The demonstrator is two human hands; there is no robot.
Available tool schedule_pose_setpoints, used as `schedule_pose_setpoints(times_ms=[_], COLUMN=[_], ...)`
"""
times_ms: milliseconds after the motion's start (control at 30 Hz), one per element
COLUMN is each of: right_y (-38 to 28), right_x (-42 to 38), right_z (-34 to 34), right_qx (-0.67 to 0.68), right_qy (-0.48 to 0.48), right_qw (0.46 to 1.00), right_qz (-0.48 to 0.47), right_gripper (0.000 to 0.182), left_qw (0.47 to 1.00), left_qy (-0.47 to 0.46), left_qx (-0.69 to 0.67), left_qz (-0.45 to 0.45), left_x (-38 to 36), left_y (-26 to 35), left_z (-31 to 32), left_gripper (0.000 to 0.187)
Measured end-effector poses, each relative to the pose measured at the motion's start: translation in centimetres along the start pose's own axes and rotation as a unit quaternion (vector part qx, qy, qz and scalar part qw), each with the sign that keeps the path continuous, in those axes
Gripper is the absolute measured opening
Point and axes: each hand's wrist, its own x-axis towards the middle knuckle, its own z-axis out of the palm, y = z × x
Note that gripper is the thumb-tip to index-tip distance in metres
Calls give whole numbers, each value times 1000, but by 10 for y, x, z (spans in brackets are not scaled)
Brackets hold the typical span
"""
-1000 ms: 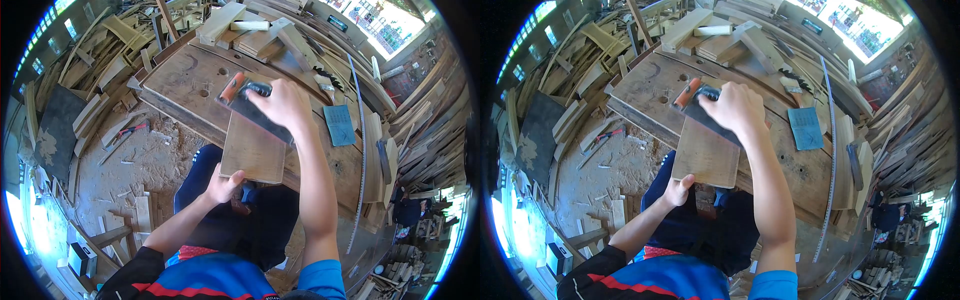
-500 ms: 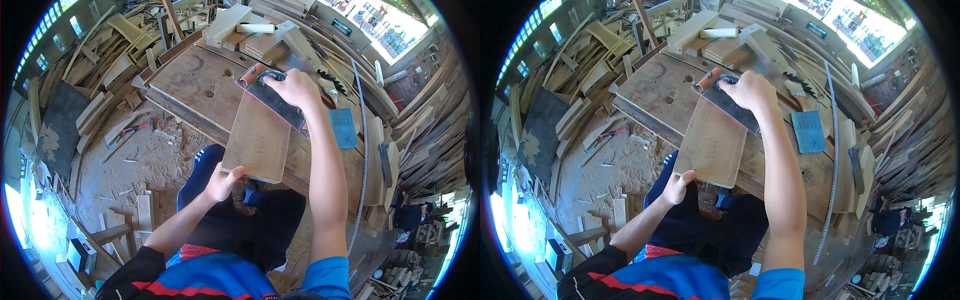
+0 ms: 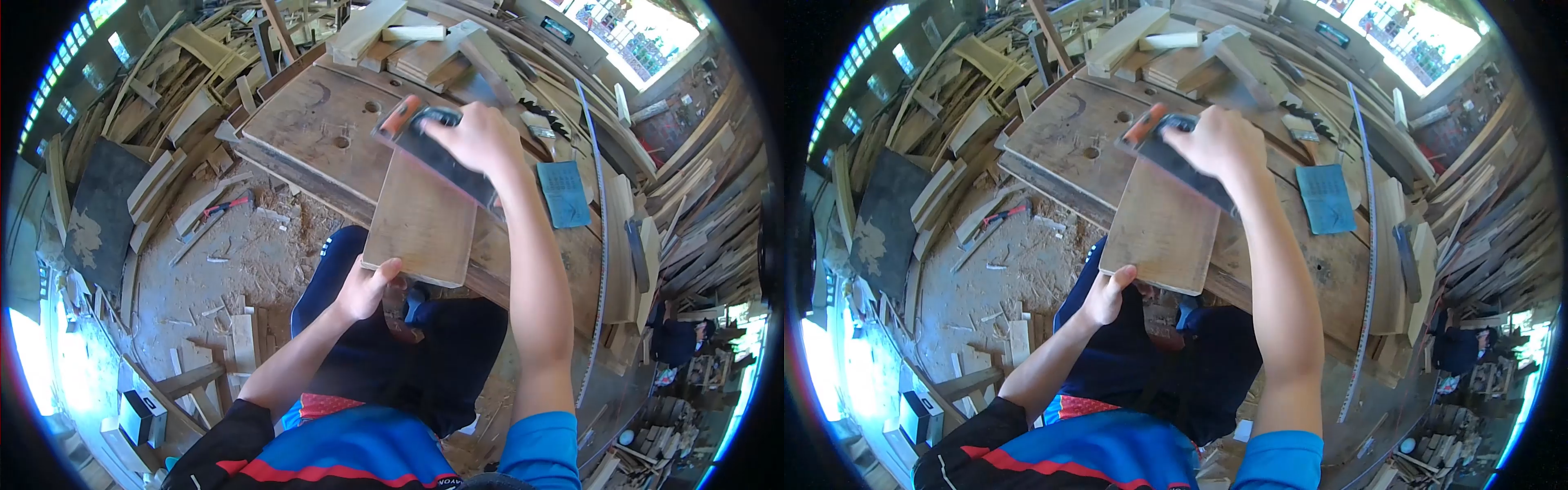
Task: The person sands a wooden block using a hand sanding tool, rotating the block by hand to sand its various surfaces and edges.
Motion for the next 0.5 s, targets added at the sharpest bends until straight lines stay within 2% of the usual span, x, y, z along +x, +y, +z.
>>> schedule_pose_setpoints(times_ms=[67,200,267,333,400,500], right_y=[12,0,-18,-27,-28,-22], right_x=[20,-4,-39,-69,-76,-54], right_z=[0,-3,-1,5,6,0], right_qx=[-18,2,-18,25,20,16], right_qy=[60,-23,-34,-36,-31,-44], right_qw=[998,1000,998,992,989,992], right_qz=[22,4,-49,-118,-146,-116], right_gripper=[60,61,59,52,52,53], left_qw=[1000,1000,1000,1000,1000,1000], left_qy=[-11,-7,-16,-7,-4,-14], left_qx=[-2,-6,0,1,3,2], left_qz=[0,4,2,-2,1,1], left_x=[1,2,3,2,2,3], left_y=[-1,-6,-9,-9,-6,-3], left_z=[-2,-2,-5,-4,-4,-5], left_gripper=[57,57,58,57,56,56])
